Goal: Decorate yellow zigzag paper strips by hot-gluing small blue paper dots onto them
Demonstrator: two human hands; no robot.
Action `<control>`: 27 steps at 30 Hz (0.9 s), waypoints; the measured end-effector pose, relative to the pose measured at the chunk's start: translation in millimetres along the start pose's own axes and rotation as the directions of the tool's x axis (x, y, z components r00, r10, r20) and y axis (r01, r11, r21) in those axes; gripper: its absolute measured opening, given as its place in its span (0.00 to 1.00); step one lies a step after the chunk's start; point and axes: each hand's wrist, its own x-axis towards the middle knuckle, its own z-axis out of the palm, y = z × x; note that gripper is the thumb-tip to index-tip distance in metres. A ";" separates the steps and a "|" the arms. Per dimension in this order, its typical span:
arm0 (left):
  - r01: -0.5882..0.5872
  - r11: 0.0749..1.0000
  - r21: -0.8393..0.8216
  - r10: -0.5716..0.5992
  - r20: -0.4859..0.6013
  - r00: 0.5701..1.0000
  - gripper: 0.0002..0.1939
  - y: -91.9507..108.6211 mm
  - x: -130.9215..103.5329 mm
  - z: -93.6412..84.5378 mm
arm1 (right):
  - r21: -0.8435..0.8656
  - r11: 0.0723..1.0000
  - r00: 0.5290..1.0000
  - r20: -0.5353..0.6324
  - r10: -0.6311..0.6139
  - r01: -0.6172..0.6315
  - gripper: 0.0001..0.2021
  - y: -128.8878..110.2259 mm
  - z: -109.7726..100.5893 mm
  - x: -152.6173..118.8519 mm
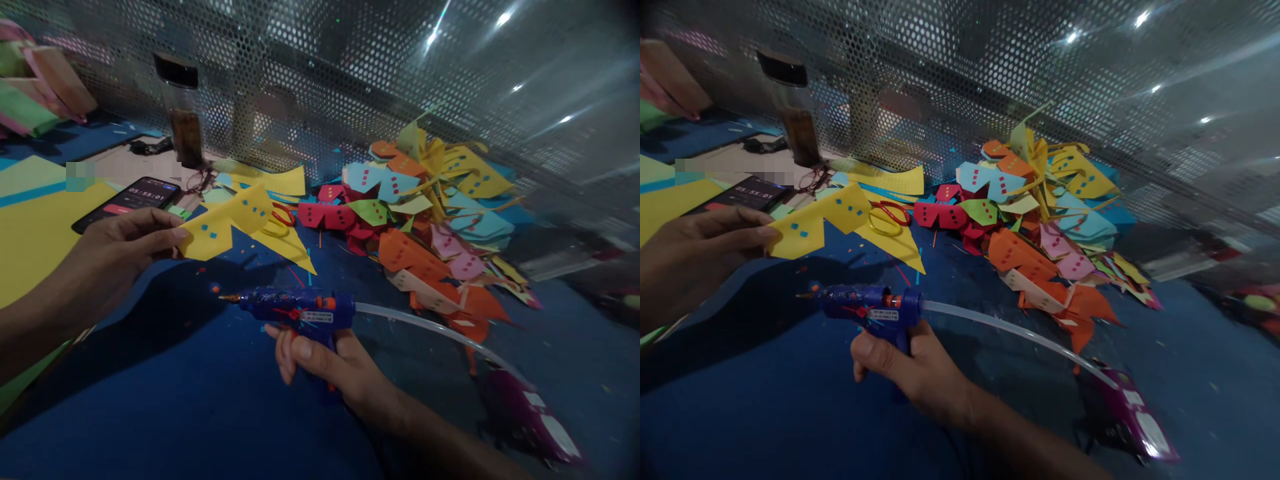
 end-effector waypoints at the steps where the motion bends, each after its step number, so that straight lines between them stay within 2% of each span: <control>1: -0.007 1.000 0.002 0.007 0.001 1.000 0.12 -0.3 0.2 -0.5 | 0.008 1.000 1.000 -0.004 -0.004 0.004 0.23 0.4 0.1 0.2; 9: -0.047 0.999 -0.025 0.047 -0.001 0.999 0.10 -1.7 1.0 -1.9 | 0.096 0.995 0.999 -0.044 -0.028 0.032 0.21 3.4 -3.2 0.5; 17: -0.008 0.999 -0.031 0.009 0.015 1.000 0.08 1.1 -0.1 -0.5 | 0.156 0.982 0.991 -0.094 -0.095 0.109 0.19 4.1 -4.1 0.1; 20: 0.009 1.000 -0.030 -0.007 0.054 0.998 0.09 -3.4 1.2 -3.4 | 0.141 0.979 0.986 -0.099 -0.132 0.146 0.20 1.4 -5.6 -0.8; 27: -0.085 0.991 0.100 0.067 0.170 0.983 0.09 -9.9 -6.6 0.2 | 0.099 0.977 0.980 -0.091 -0.179 0.187 0.20 -5.9 -5.5 -2.7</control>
